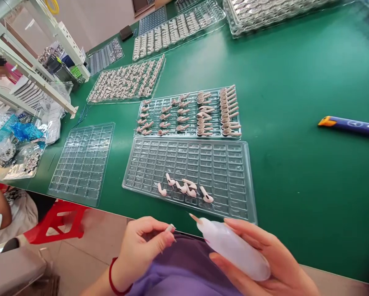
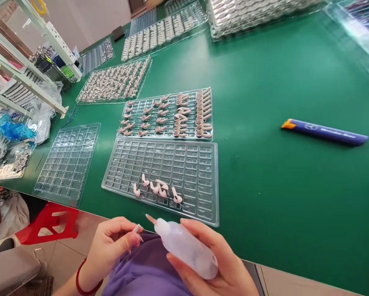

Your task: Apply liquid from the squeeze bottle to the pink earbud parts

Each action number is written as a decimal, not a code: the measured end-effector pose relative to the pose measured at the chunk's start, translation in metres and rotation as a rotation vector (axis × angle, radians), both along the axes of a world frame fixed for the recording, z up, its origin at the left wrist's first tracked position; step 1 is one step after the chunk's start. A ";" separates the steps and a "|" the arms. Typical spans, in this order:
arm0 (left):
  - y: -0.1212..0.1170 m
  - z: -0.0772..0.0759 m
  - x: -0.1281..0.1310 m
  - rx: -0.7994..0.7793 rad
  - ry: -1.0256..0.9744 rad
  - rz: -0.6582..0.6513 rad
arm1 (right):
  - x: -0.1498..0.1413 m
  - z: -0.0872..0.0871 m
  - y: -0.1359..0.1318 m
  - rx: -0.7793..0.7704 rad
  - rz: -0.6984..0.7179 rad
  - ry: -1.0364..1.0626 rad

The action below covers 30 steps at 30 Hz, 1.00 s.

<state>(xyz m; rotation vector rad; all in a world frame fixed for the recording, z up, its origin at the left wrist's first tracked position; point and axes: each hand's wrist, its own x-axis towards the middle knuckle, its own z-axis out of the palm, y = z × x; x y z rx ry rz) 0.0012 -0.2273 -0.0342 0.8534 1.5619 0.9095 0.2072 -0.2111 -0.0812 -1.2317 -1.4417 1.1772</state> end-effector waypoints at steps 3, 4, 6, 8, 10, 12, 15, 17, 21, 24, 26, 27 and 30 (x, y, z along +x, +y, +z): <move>-0.001 0.000 0.009 -0.151 -0.266 -0.040 | -0.011 0.012 0.000 -0.251 -0.021 0.177; -0.002 0.000 0.012 -0.168 -0.322 -0.054 | -0.015 0.016 -0.001 -0.324 -0.025 0.224; -0.003 -0.001 0.017 -0.175 -0.412 -0.075 | -0.021 0.021 -0.002 -0.396 -0.023 0.295; -0.004 -0.002 0.019 -0.180 -0.480 -0.083 | -0.024 0.022 -0.004 -0.409 -0.011 0.339; -0.005 -0.004 0.021 -0.197 -0.528 -0.085 | -0.023 0.021 -0.005 -0.410 -0.009 0.363; -0.006 -0.005 0.022 -0.217 -0.552 -0.081 | -0.021 0.018 -0.007 -0.416 -0.012 0.378; -0.006 -0.005 0.024 -0.235 -0.562 -0.072 | -0.021 0.016 -0.010 -0.431 -0.006 0.422; -0.006 -0.005 0.025 -0.235 -0.565 -0.072 | -0.022 0.016 -0.011 -0.437 -0.004 0.459; -0.007 -0.005 0.025 -0.236 -0.579 -0.071 | -0.021 0.013 -0.012 -0.444 0.006 0.503; -0.008 -0.004 0.025 -0.211 -0.548 -0.090 | -0.015 0.007 -0.009 -0.415 0.063 0.521; -0.008 -0.001 0.025 -0.182 -0.499 -0.120 | -0.011 0.004 -0.006 -0.373 0.164 0.529; -0.008 0.001 0.025 -0.170 -0.474 -0.136 | -0.009 0.002 -0.005 -0.355 0.202 0.529; -0.006 0.006 0.024 -0.152 -0.422 -0.163 | -0.009 0.004 -0.004 -0.345 0.235 0.542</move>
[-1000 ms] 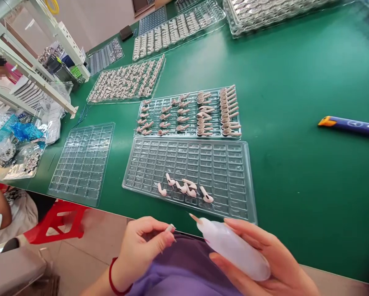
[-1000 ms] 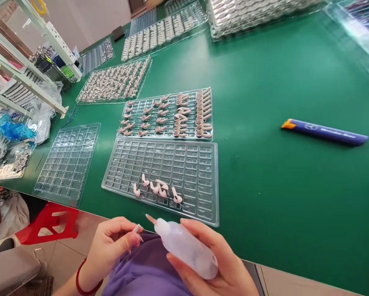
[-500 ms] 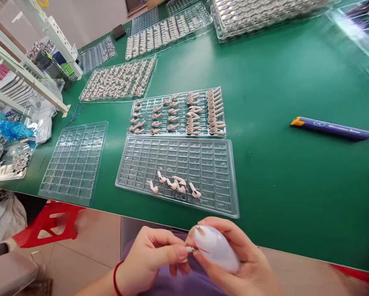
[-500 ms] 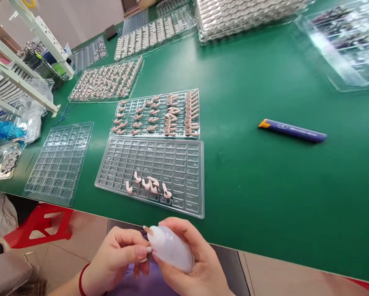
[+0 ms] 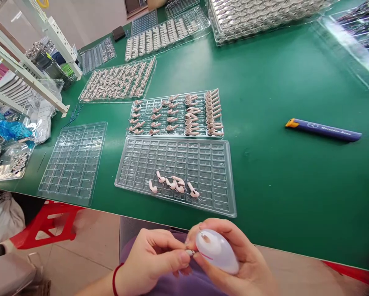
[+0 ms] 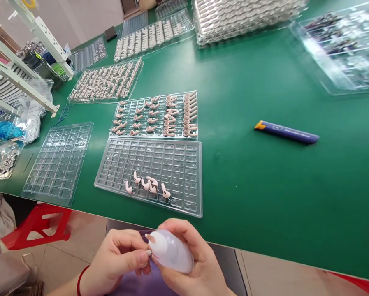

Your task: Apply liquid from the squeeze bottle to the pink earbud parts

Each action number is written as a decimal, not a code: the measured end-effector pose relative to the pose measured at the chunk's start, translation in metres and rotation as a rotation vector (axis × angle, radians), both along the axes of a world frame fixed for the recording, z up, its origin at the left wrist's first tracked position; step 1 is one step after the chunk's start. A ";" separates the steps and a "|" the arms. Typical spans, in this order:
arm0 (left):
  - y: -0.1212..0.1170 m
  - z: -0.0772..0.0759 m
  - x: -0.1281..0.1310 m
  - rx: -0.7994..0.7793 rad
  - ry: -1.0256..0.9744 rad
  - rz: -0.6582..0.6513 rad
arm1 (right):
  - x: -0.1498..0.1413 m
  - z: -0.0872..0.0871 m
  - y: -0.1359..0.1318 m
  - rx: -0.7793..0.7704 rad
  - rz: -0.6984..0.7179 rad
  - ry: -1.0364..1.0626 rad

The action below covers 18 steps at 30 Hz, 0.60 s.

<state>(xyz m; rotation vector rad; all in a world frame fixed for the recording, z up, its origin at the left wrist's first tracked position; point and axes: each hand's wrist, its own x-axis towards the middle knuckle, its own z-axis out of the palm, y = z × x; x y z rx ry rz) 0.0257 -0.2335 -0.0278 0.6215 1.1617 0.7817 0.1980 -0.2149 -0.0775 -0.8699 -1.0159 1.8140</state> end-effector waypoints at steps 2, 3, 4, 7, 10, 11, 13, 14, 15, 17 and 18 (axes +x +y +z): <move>0.002 0.003 0.000 0.005 0.022 -0.004 | -0.003 0.003 -0.001 -0.045 -0.051 0.013; 0.002 0.005 0.000 0.007 0.033 -0.005 | -0.004 0.005 -0.001 -0.064 -0.073 0.021; 0.003 0.005 0.001 0.009 0.041 -0.007 | -0.005 0.007 -0.002 -0.078 -0.091 0.023; 0.005 0.007 0.002 0.009 0.054 -0.009 | -0.006 0.008 -0.002 -0.060 -0.040 0.024; 0.006 0.007 0.003 0.010 0.057 -0.009 | -0.007 0.009 -0.002 -0.069 -0.070 0.013; 0.006 0.008 0.003 0.019 0.066 -0.011 | -0.008 0.010 -0.003 -0.079 -0.103 0.004; 0.006 0.008 0.003 0.053 0.102 -0.013 | -0.009 0.011 -0.005 -0.080 -0.135 -0.015; 0.006 0.009 0.002 0.074 0.123 -0.010 | -0.010 0.012 -0.005 -0.067 -0.139 -0.027; 0.005 0.009 0.002 0.096 0.146 -0.005 | -0.009 0.012 -0.005 -0.047 -0.143 -0.039; 0.004 0.009 0.002 0.149 0.193 -0.002 | -0.008 0.012 -0.003 -0.006 -0.154 -0.059; 0.004 0.009 0.002 0.181 0.220 -0.006 | -0.006 0.011 -0.002 0.012 -0.155 -0.065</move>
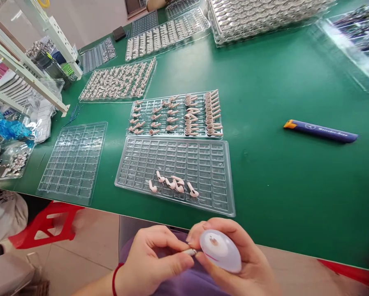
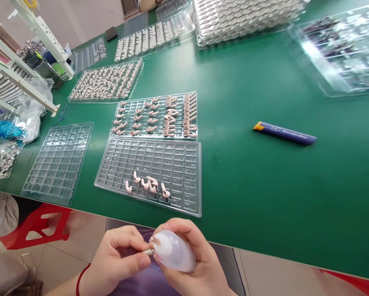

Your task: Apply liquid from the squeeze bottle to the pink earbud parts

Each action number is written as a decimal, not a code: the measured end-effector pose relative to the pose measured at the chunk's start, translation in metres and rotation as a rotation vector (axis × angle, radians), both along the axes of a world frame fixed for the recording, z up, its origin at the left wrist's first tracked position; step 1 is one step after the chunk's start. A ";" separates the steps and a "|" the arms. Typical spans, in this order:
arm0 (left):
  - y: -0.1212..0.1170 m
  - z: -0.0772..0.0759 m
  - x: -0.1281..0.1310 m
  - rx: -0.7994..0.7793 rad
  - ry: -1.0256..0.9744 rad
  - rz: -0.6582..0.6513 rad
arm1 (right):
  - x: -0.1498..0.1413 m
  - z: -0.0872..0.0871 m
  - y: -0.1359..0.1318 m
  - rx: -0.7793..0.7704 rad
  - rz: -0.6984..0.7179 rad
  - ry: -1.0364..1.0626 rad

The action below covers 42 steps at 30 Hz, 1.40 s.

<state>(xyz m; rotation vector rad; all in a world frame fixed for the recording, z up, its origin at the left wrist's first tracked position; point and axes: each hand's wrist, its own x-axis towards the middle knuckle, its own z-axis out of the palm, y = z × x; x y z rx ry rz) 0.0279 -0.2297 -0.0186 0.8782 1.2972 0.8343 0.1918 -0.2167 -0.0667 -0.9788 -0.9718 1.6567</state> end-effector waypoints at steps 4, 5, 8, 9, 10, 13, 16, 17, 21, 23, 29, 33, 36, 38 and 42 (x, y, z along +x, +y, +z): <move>-0.004 -0.001 0.000 0.120 0.129 -0.025 | 0.008 -0.006 0.005 0.077 0.068 -0.007; -0.005 -0.001 0.000 0.141 0.157 -0.029 | 0.010 -0.008 0.006 0.098 0.088 -0.007; -0.006 -0.001 0.000 0.192 0.206 -0.043 | 0.013 -0.013 0.006 0.151 0.136 -0.005; -0.006 -0.001 0.000 0.203 0.210 -0.047 | 0.014 -0.014 0.006 0.167 0.154 -0.002; -0.006 -0.001 0.000 0.209 0.212 -0.050 | 0.014 -0.015 0.006 0.174 0.163 -0.002; -0.006 -0.001 0.001 0.199 0.209 -0.062 | 0.014 -0.016 0.006 0.166 0.168 -0.001; -0.007 -0.002 0.002 0.183 0.195 -0.065 | 0.013 -0.014 0.007 0.169 0.164 0.020; -0.007 -0.002 0.002 0.180 0.189 -0.064 | 0.013 -0.013 0.008 0.173 0.156 0.031; -0.006 -0.003 0.002 0.154 0.155 -0.055 | 0.011 -0.009 0.008 0.140 0.143 0.059; -0.004 -0.003 0.002 0.103 0.097 -0.039 | 0.008 -0.007 0.006 0.067 0.119 0.074; -0.005 -0.012 0.001 -0.175 -0.244 -0.012 | 0.001 0.001 0.000 -0.129 0.019 0.054; -0.008 -0.017 0.000 -0.222 -0.338 0.010 | 0.001 0.001 0.001 -0.152 0.037 0.056; -0.005 -0.012 0.002 -0.235 -0.339 0.022 | 0.002 0.000 0.001 -0.161 0.036 0.078; -0.003 -0.007 0.003 -0.230 -0.335 0.042 | 0.002 0.000 0.001 -0.161 0.031 0.087; -0.003 -0.003 0.005 -0.118 -0.212 0.061 | 0.001 0.001 0.000 -0.133 0.031 0.100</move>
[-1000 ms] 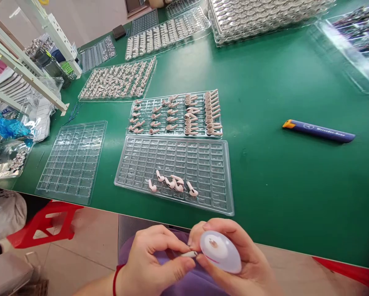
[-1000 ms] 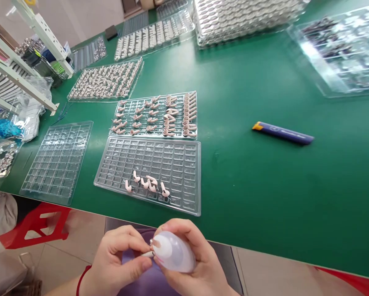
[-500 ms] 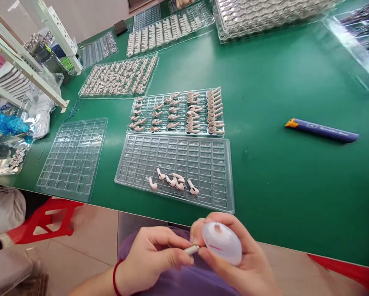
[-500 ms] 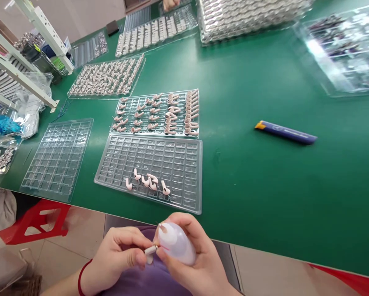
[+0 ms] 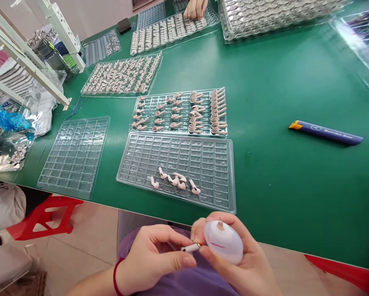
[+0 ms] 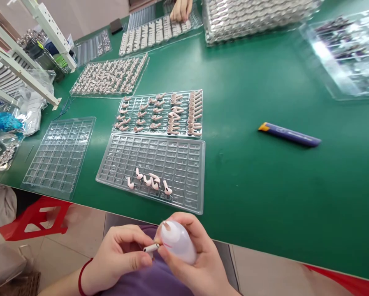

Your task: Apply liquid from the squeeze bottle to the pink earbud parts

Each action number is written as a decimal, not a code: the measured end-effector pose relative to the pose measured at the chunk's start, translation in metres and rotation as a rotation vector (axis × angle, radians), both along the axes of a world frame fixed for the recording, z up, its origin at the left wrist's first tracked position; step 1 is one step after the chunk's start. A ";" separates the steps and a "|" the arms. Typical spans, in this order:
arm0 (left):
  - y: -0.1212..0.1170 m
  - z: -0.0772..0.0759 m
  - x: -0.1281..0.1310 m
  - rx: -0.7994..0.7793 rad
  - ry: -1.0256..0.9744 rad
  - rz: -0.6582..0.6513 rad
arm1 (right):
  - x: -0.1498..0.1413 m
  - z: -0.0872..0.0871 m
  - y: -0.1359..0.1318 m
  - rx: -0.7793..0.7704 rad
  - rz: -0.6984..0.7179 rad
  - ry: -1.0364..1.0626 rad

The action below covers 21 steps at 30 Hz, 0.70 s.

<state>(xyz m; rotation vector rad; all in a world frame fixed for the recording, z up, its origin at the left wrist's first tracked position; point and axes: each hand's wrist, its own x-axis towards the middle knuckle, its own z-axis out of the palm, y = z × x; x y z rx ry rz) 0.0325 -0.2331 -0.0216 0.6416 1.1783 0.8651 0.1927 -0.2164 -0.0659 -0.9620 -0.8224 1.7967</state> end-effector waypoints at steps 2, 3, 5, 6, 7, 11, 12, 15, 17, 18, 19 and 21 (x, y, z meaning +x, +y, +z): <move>-0.002 0.000 0.000 0.101 0.142 -0.034 | 0.000 0.000 0.000 0.022 -0.002 0.010; -0.004 0.000 -0.001 0.164 0.220 -0.057 | 0.000 0.000 0.000 0.034 -0.005 0.013; -0.006 0.001 -0.002 0.303 0.361 -0.102 | 0.000 -0.001 0.000 0.068 -0.008 0.019; -0.006 0.002 -0.002 0.369 0.415 -0.119 | 0.001 -0.001 0.001 0.090 -0.008 0.026; -0.007 0.002 -0.002 0.427 0.457 -0.133 | 0.002 -0.002 0.001 0.116 -0.003 0.033; -0.006 0.003 -0.003 0.549 0.539 -0.155 | 0.005 -0.005 0.007 0.262 0.052 0.062; -0.005 0.002 -0.003 0.553 0.531 -0.149 | 0.005 -0.005 0.008 0.290 0.060 0.065; -0.004 -0.001 -0.002 0.563 0.483 -0.123 | 0.006 -0.004 0.010 0.335 0.054 0.067; -0.003 -0.002 -0.001 0.623 0.513 -0.110 | 0.006 -0.003 0.011 0.347 0.049 0.063; -0.003 -0.002 -0.001 0.675 0.557 -0.110 | 0.006 -0.003 0.011 0.350 0.045 0.061; -0.003 -0.001 -0.001 0.740 0.612 -0.115 | 0.006 -0.003 0.011 0.348 0.045 0.059; -0.002 0.001 -0.002 0.888 0.731 -0.141 | 0.007 -0.003 0.011 0.340 0.046 0.052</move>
